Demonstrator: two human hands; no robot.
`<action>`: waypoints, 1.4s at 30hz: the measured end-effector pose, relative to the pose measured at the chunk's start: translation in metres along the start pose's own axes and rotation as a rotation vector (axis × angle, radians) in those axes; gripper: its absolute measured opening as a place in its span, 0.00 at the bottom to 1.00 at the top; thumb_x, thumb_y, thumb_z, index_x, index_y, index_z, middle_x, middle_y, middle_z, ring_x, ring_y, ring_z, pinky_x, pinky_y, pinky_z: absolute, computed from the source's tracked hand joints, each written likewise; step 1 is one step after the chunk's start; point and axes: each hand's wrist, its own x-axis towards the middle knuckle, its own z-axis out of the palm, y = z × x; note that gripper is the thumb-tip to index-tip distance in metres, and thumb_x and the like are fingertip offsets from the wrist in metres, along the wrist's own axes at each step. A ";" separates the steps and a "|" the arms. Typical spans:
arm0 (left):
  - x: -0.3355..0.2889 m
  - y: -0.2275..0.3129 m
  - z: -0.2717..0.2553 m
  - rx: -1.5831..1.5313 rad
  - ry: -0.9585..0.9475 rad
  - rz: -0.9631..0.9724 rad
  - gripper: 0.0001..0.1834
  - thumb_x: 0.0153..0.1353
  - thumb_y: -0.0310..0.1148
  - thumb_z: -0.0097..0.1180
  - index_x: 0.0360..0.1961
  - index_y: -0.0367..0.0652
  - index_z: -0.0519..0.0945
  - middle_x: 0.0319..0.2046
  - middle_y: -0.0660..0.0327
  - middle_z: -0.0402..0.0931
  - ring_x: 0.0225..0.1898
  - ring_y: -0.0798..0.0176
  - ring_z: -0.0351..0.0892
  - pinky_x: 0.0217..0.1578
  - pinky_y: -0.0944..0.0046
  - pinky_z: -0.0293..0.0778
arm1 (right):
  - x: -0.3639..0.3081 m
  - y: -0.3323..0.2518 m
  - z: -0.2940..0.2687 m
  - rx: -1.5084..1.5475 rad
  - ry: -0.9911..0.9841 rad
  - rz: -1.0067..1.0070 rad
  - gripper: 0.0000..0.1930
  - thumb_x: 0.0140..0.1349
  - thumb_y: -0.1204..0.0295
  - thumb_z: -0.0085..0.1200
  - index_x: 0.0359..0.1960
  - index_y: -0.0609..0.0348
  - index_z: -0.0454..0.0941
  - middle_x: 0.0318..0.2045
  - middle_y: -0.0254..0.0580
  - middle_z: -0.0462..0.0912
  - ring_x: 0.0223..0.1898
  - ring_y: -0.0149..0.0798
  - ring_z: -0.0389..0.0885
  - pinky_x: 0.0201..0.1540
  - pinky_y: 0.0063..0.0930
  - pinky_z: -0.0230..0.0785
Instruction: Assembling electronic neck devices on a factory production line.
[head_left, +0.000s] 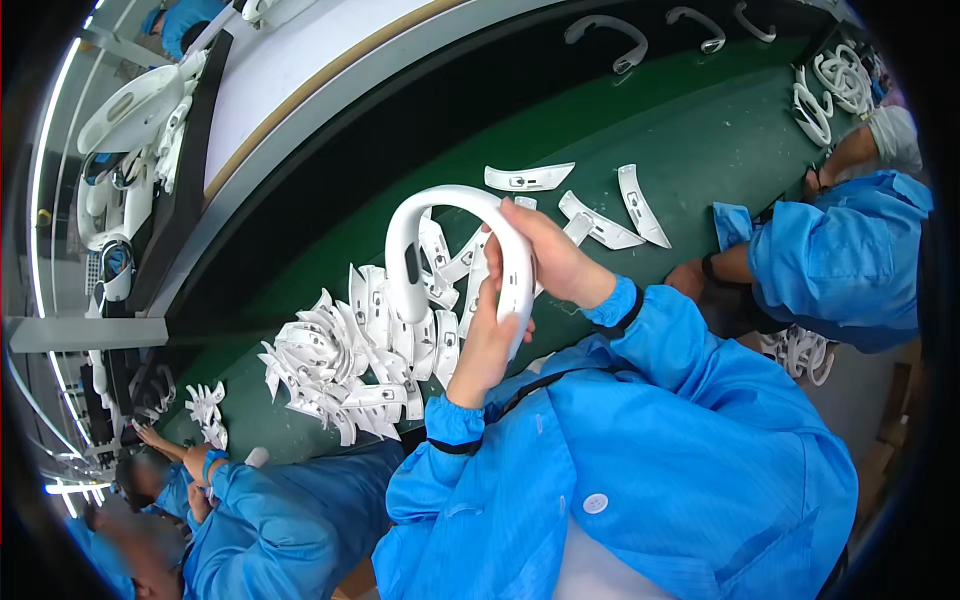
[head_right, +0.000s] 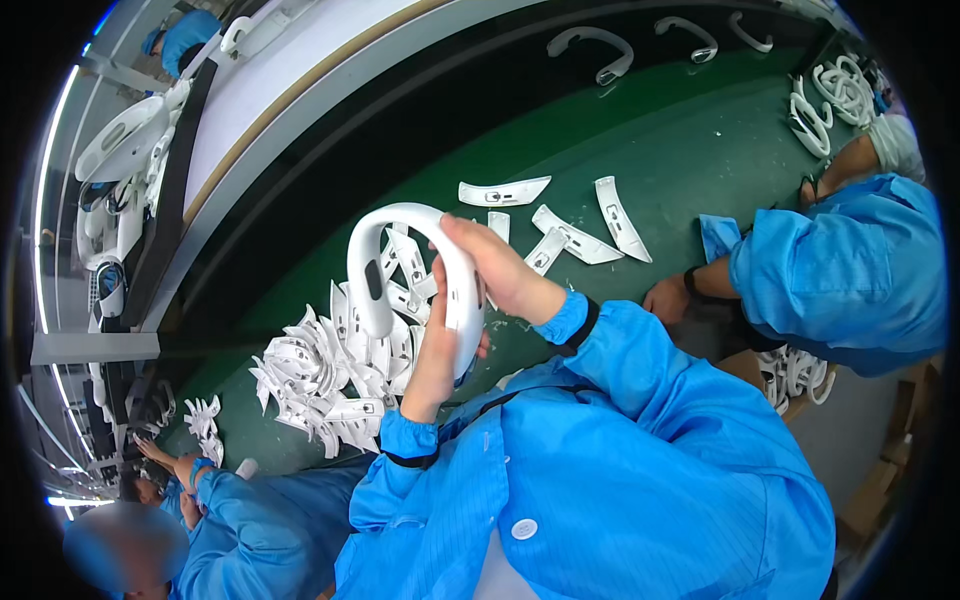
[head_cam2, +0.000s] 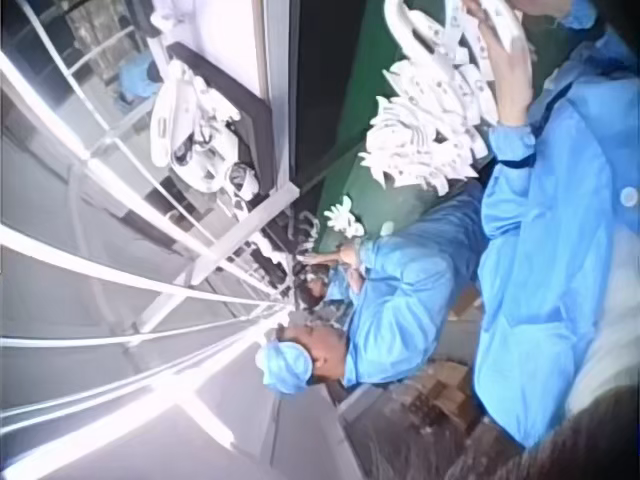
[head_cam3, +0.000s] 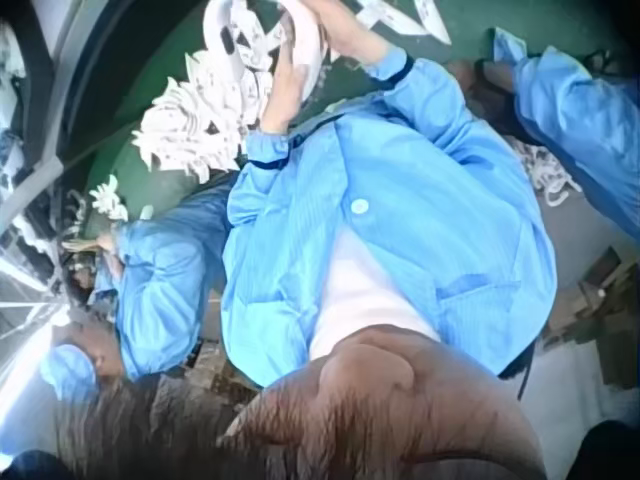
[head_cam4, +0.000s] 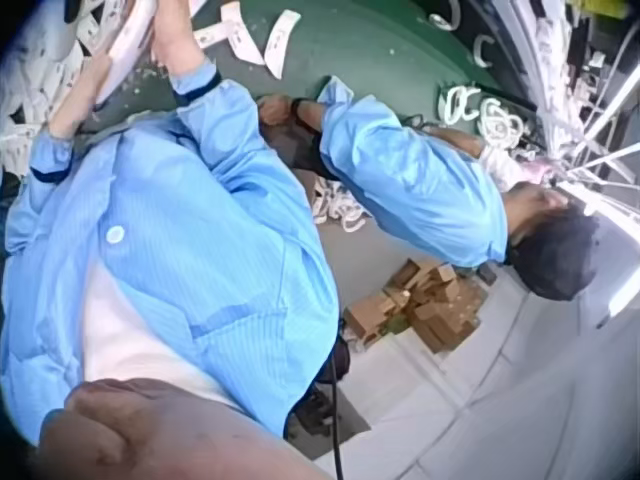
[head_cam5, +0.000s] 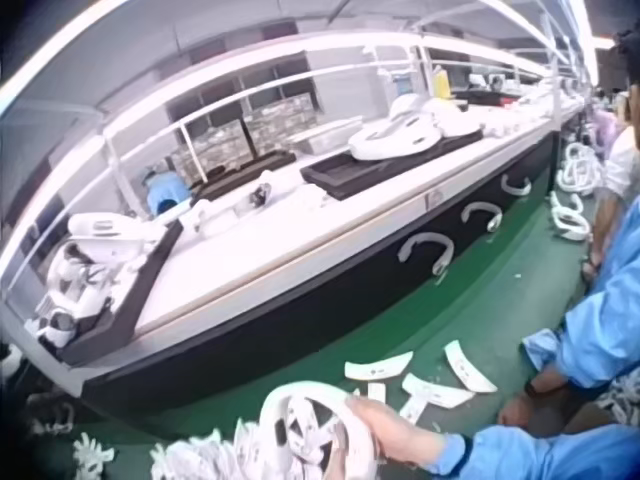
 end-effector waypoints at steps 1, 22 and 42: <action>0.001 0.005 0.008 0.346 0.041 0.012 0.46 0.48 0.53 0.58 0.60 0.39 0.51 0.49 0.45 0.68 0.48 0.52 0.72 0.48 0.62 0.67 | 0.000 -0.006 -0.003 -0.033 0.071 0.020 0.27 0.65 0.47 0.32 0.36 0.61 0.72 0.20 0.38 0.76 0.19 0.31 0.75 0.21 0.22 0.70; -0.005 0.006 0.040 0.754 0.185 0.055 0.47 0.41 0.36 0.67 0.57 0.30 0.51 0.44 0.46 0.69 0.46 0.57 0.72 0.46 0.64 0.68 | -0.011 0.029 0.004 0.029 0.212 -0.220 0.17 0.63 0.60 0.35 0.28 0.60 0.70 0.16 0.36 0.71 0.16 0.26 0.68 0.18 0.19 0.62; -0.005 0.002 0.024 -0.073 0.103 -0.164 0.41 0.57 0.69 0.12 0.57 0.47 0.54 0.16 0.57 0.67 0.10 0.63 0.66 0.10 0.68 0.64 | -0.026 0.019 0.021 -0.080 0.216 -0.313 0.23 0.60 0.67 0.41 0.56 0.62 0.59 0.31 0.38 0.71 0.25 0.25 0.71 0.27 0.17 0.65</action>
